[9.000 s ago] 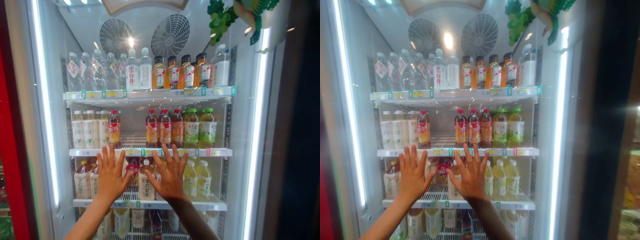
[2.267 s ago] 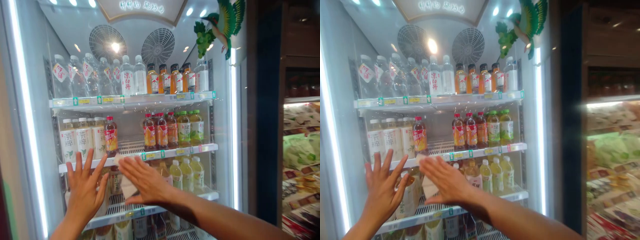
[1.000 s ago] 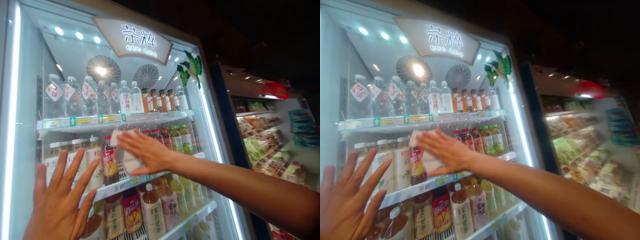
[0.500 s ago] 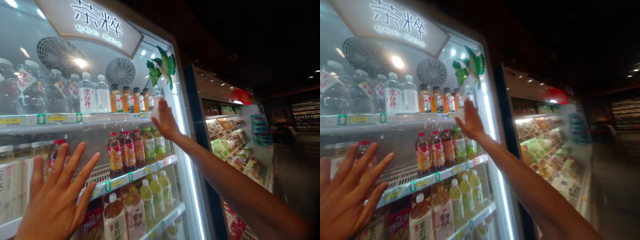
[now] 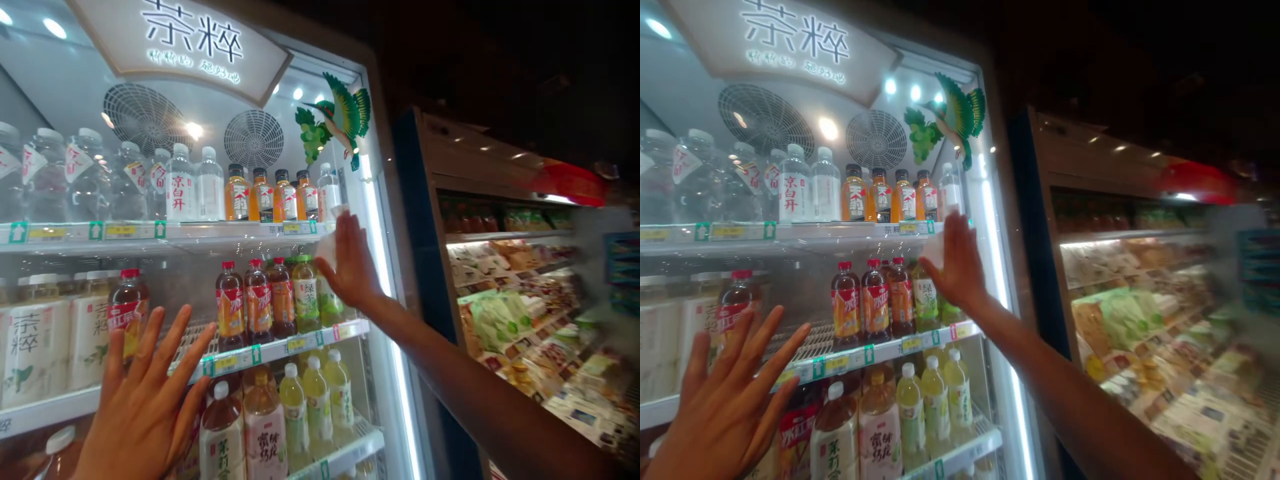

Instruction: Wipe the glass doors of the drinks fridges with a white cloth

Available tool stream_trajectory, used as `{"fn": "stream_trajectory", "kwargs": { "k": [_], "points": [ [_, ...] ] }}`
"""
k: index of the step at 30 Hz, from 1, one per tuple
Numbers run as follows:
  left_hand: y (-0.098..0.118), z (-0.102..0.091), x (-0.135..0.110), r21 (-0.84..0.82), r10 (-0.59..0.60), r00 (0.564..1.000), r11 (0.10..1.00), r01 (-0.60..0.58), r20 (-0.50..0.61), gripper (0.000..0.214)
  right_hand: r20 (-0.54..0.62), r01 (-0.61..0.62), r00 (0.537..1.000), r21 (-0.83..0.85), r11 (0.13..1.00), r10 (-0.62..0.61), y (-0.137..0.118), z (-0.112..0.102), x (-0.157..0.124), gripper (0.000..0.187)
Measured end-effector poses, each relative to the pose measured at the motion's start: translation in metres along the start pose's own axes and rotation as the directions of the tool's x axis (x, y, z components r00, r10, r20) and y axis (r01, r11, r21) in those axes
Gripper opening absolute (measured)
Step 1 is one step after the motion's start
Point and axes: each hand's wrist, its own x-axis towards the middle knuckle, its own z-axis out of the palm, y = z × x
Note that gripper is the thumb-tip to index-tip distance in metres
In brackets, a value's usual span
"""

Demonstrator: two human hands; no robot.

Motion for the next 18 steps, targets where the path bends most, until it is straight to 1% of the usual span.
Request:
{"fn": "stream_trajectory", "kwargs": {
  "k": [1, 2, 3, 4, 5, 6, 7, 8, 9, 10, 11, 12, 13, 14, 15, 16, 17, 18],
  "points": [
    [0.002, 0.0, -0.002, 0.007, 0.001, 1.0, 1.0, -0.001, 0.009, 0.062, 0.041, 0.125, 0.991, 0.026, 0.992, -0.126, -0.012, 0.0, -0.009, 0.095],
    [0.003, 0.0, -0.004, 0.015, 0.002, 1.0, 1.0, -0.003, 0.019, 0.062, 0.098, 0.301, 0.947, 0.068, 0.951, -0.307, -0.025, 0.0, -0.018, 0.097],
    [0.004, 0.0, -0.005, 0.026, 0.004, 0.999, 1.0, -0.005, 0.031, 0.063, 0.151, 0.47, 0.862, 0.118, 0.875, -0.483, -0.035, -0.002, -0.024, 0.098],
    [0.005, 0.0, -0.007, 0.039, 0.005, 0.999, 0.999, -0.007, 0.045, 0.064, 0.177, 0.579, 0.781, 0.154, 0.801, -0.599, -0.04, -0.005, -0.025, 0.097],
    [0.006, 0.0, -0.009, 0.055, 0.006, 0.998, 0.998, -0.01, 0.06, 0.065, 0.18, 0.614, 0.752, 0.16, 0.773, -0.634, -0.038, -0.007, -0.021, 0.096],
    [0.006, 0.001, -0.011, 0.071, 0.008, 0.997, 0.997, -0.013, 0.074, 0.066, 0.162, 0.567, 0.796, 0.134, 0.812, -0.583, -0.032, -0.008, -0.012, 0.095],
    [0.005, 0.001, -0.012, 0.087, 0.011, 0.996, 0.996, -0.018, 0.088, 0.067, 0.118, 0.444, 0.884, 0.091, 0.892, -0.452, -0.022, -0.008, 0.0, 0.094],
    [0.005, 0.001, -0.014, 0.102, 0.013, 0.995, 0.995, -0.023, 0.095, 0.068, 0.059, 0.262, 0.962, 0.056, 0.963, -0.265, -0.012, -0.007, 0.012, 0.093],
    [0.004, 0.002, -0.015, 0.114, 0.017, 0.995, 0.993, -0.029, 0.101, 0.069, 0.004, 0.096, 0.995, 0.042, 0.994, -0.097, -0.007, -0.005, 0.022, 0.093],
    [0.003, 0.002, -0.017, 0.123, 0.02, 0.994, 0.992, -0.034, 0.108, 0.07, -0.029, 0.009, 1.0, 0.047, 0.999, -0.007, -0.007, -0.002, 0.027, 0.094],
    [0.001, 0.001, -0.018, 0.13, 0.024, 0.993, 0.991, -0.039, 0.117, 0.07, -0.03, 0.014, 0.999, 0.061, 0.998, -0.013, -0.014, 0.001, 0.025, 0.095],
    [-0.001, 0.0, -0.019, 0.135, 0.026, 0.992, 0.99, -0.043, 0.126, 0.07, -0.009, 0.111, 0.994, 0.087, 0.99, -0.11, -0.026, 0.003, 0.018, 0.098],
    [-0.003, -0.002, -0.021, 0.14, 0.028, 0.991, 0.989, -0.047, 0.133, 0.07, 0.022, 0.272, 0.961, 0.124, 0.954, -0.277, -0.043, 0.005, 0.008, 0.101],
    [-0.007, -0.005, -0.023, 0.146, 0.031, 0.99, 0.988, -0.051, 0.14, 0.07, 0.05, 0.437, 0.891, 0.172, 0.883, -0.451, -0.059, 0.006, -0.004, 0.104],
    [-0.01, -0.009, -0.025, 0.153, 0.033, 0.989, 0.987, -0.056, 0.147, 0.069, 0.066, 0.567, 0.804, 0.216, 0.795, -0.591, -0.074, 0.006, -0.013, 0.104],
    [-0.014, -0.014, -0.028, 0.161, 0.034, 0.988, 0.985, -0.059, 0.153, 0.07, 0.073, 0.637, 0.74, 0.241, 0.732, -0.669, -0.084, 0.006, -0.018, 0.104],
    [-0.019, -0.019, -0.031, 0.169, 0.034, 0.987, 0.984, -0.061, 0.158, 0.07, 0.076, 0.649, 0.729, 0.24, 0.722, -0.681, -0.089, 0.005, -0.016, 0.103],
    [-0.025, -0.024, -0.035, 0.176, 0.031, 0.985, 0.982, -0.061, 0.167, 0.07, 0.072, 0.606, 0.772, 0.212, 0.766, -0.631, -0.09, 0.005, -0.008, 0.101]
  ]
}}
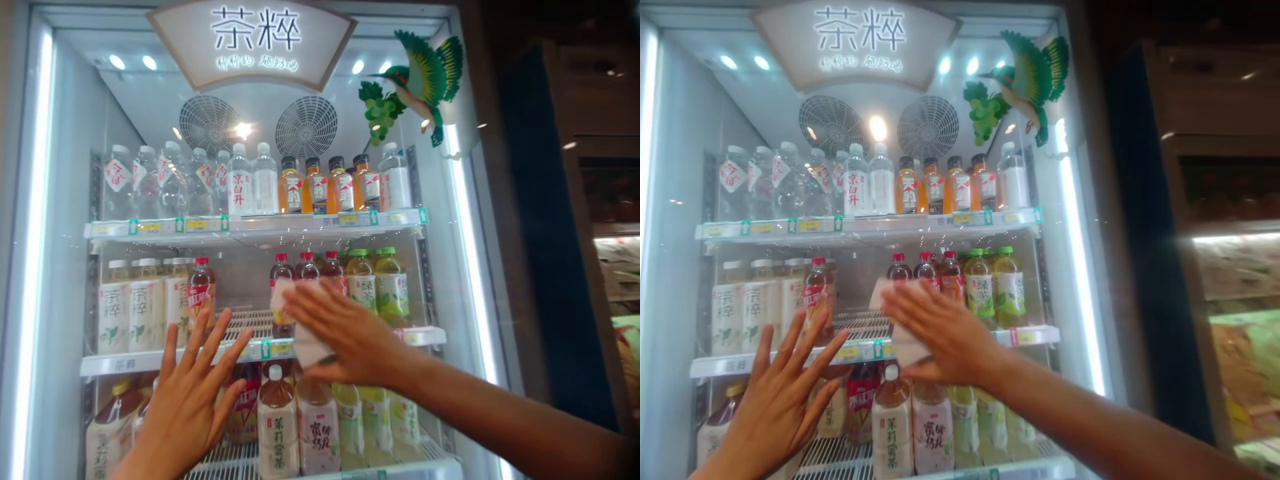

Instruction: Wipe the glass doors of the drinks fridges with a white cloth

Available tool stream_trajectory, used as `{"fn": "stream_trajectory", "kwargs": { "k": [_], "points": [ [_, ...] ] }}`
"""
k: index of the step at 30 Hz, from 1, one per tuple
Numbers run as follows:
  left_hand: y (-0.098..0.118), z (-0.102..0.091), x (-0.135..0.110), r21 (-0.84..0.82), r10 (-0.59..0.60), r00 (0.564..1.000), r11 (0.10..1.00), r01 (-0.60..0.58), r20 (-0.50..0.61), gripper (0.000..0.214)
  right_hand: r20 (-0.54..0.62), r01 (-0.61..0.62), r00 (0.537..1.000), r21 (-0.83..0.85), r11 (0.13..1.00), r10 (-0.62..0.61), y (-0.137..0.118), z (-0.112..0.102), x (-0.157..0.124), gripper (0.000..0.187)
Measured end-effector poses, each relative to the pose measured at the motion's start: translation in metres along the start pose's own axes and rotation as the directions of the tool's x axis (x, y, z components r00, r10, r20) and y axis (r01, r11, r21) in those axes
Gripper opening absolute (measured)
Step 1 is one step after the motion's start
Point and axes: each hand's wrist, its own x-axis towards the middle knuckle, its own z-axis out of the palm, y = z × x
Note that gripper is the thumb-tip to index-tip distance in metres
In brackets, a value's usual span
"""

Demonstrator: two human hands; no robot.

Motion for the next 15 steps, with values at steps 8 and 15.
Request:
{"fn": "stream_trajectory", "kwargs": {
  "k": [8, 15],
  "points": [
    [-0.063, -0.034, -0.048, 0.029, -0.094, 0.995, 0.995, 0.093, 0.028, 0.073, -0.059, -0.169, 0.983, 0.093, 0.981, 0.175, -0.061, 0.02, 0.064, 0.106],
    [-0.111, -0.048, -0.091, 0.093, -0.146, 0.989, 0.985, 0.143, 0.023, 0.074, -0.053, -0.138, 0.987, 0.179, 0.974, 0.149, -0.108, 0.036, 0.127, 0.098]
  ]
}}
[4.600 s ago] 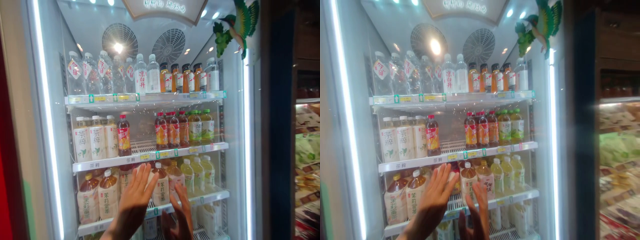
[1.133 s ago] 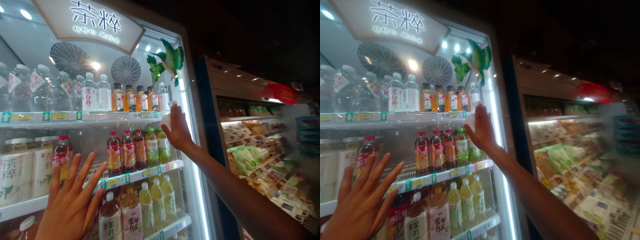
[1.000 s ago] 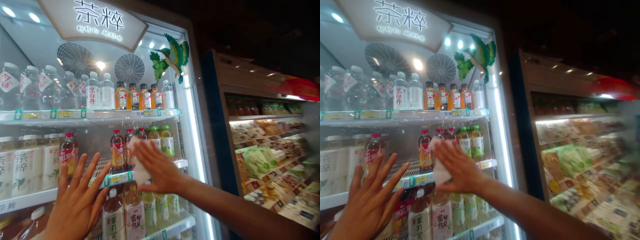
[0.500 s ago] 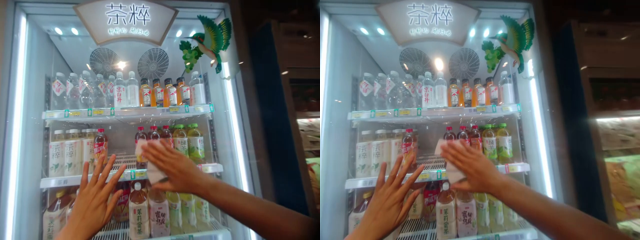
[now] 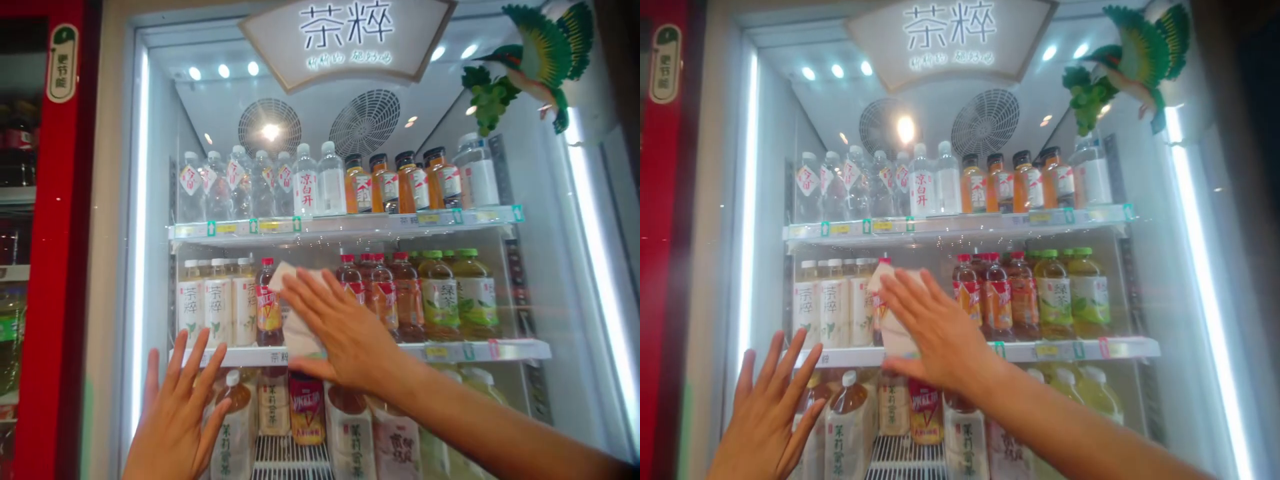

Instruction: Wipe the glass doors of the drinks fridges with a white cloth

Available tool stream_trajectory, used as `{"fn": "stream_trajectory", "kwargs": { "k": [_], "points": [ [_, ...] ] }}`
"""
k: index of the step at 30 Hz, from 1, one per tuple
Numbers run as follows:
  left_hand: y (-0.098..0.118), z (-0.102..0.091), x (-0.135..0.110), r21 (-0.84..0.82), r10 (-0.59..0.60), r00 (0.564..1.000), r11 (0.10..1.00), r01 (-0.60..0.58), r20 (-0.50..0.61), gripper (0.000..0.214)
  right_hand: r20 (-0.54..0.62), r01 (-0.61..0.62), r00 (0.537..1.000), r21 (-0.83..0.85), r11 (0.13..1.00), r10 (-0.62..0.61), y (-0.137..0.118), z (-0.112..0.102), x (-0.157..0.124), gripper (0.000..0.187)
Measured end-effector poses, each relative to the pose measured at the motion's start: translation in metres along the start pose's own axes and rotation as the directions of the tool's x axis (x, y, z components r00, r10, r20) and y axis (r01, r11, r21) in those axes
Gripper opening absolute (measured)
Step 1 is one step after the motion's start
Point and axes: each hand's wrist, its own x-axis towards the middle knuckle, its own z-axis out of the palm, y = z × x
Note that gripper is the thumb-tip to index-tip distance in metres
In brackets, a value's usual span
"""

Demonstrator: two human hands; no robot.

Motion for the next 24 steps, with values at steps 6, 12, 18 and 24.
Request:
{"fn": "stream_trajectory", "kwargs": {
  "k": [6, 12, 18, 24],
  "points": [
    [-0.013, 0.005, -0.03, 0.02, 0.016, 0.999, 1.0, -0.017, 0.029, 0.078, 0.064, 0.021, 0.998, -0.002, 1.0, -0.02, -0.04, 0.025, 0.027, 0.101],
    [-0.012, 0.004, -0.059, -0.05, -0.021, 0.996, 0.998, 0.026, 0.085, 0.08, -0.044, -0.123, 0.992, -0.044, 0.991, 0.121, -0.068, 0.038, 0.041, 0.101],
    [0.013, 0.007, -0.076, -0.195, -0.156, 0.981, 0.965, 0.177, 0.116, 0.085, -0.156, -0.495, 0.863, -0.078, 0.865, 0.48, -0.134, 0.08, -0.02, 0.079],
    [0.044, 0.026, -0.096, -0.352, -0.075, 0.997, 0.933, 0.069, -0.002, 0.087, -0.175, -0.598, 0.799, -0.126, 0.792, 0.575, -0.136, 0.085, -0.042, 0.081]
  ]
}}
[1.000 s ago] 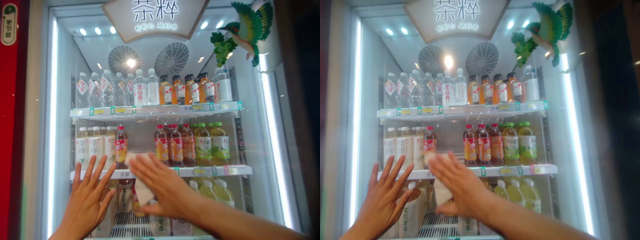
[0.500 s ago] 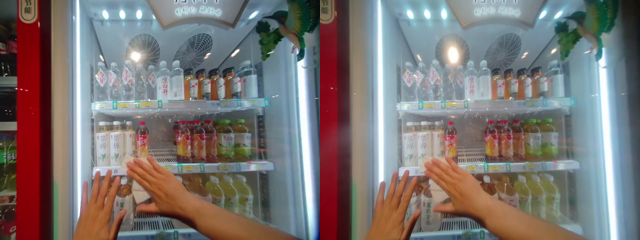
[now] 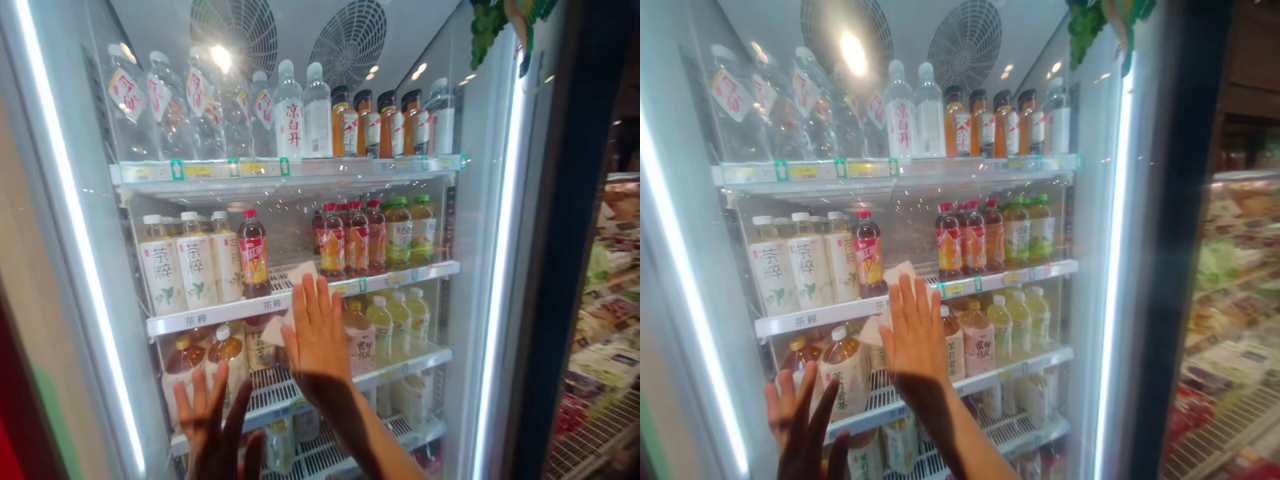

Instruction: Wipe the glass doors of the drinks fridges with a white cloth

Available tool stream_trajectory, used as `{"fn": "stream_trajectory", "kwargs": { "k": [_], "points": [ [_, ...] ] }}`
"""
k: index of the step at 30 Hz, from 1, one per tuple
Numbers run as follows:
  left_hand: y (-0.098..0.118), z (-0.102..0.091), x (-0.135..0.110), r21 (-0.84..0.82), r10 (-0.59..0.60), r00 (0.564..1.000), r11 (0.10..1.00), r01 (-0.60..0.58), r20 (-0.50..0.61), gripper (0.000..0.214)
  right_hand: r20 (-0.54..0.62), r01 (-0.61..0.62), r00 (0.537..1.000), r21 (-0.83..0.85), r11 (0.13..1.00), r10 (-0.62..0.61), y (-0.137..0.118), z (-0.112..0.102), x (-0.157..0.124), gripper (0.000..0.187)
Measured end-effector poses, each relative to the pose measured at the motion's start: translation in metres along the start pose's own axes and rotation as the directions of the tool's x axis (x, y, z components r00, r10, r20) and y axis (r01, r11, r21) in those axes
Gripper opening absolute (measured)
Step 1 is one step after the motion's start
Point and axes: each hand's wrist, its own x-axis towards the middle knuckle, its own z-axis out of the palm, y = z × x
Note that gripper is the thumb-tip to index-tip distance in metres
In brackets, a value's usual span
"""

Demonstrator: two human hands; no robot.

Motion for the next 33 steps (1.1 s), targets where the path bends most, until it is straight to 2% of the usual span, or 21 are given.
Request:
{"fn": "stream_trajectory", "kwargs": {
  "k": [3, 7, 10, 13, 15, 19, 21, 25, 27, 31, 33],
  "points": [
    [0.013, 0.013, -0.004, -0.11, 0.126, 0.991, 0.985, -0.131, -0.047, 0.08, 0.034, -0.028, 0.999, -0.01, 1.0, 0.029, 0.015, -0.005, -0.012, 0.08],
    [0.032, 0.029, -0.005, -0.204, 0.106, 0.994, 0.973, -0.108, -0.021, 0.076, 0.03, -0.085, 0.996, -0.047, 0.995, 0.087, 0.028, -0.009, -0.056, 0.071],
    [0.046, 0.041, 0.004, -0.213, 0.13, 0.991, 0.969, -0.126, 0.005, 0.08, 0.04, -0.122, 0.991, -0.064, 0.99, 0.124, 0.05, -0.017, -0.044, 0.075],
    [0.064, 0.053, 0.019, -0.226, 0.168, 0.986, 0.96, -0.165, -0.005, 0.084, -0.007, -0.204, 0.979, -0.084, 0.975, 0.204, 0.08, -0.026, -0.026, 0.077],
    [0.079, 0.061, 0.029, -0.231, 0.17, 0.985, 0.959, -0.165, 0.003, 0.083, -0.01, -0.203, 0.979, -0.063, 0.977, 0.203, 0.096, -0.027, -0.043, 0.076],
    [0.11, 0.08, 0.043, -0.16, 0.232, 0.971, 0.962, -0.221, 0.051, 0.085, -0.012, -0.203, 0.979, -0.038, 0.979, 0.202, 0.12, -0.025, -0.105, 0.075],
    [0.123, 0.091, 0.047, -0.124, 0.247, 0.968, 0.963, -0.24, 0.048, 0.086, -0.013, -0.201, 0.98, -0.03, 0.979, 0.201, 0.134, -0.027, -0.109, 0.077],
    [0.147, 0.11, 0.047, -0.072, 0.18, 0.981, 0.982, -0.174, 0.075, 0.085, 0.011, -0.171, 0.985, 0.002, 0.985, 0.17, 0.163, -0.036, -0.087, 0.076],
    [0.158, 0.119, 0.042, -0.056, 0.14, 0.986, 0.989, -0.136, 0.085, 0.082, 0.005, -0.17, 0.986, 0.01, 0.985, 0.169, 0.174, -0.039, -0.1, 0.075],
    [0.171, 0.133, 0.028, -0.038, 0.079, 0.994, 0.996, -0.076, 0.081, 0.077, -0.061, -0.13, 0.99, 0.017, 0.991, 0.131, 0.2, -0.04, -0.147, 0.074],
    [0.174, 0.137, 0.023, -0.029, 0.065, 0.995, 0.998, -0.062, 0.079, 0.075, -0.064, -0.137, 0.988, 0.021, 0.99, 0.138, 0.218, -0.044, -0.143, 0.074]
  ]
}}
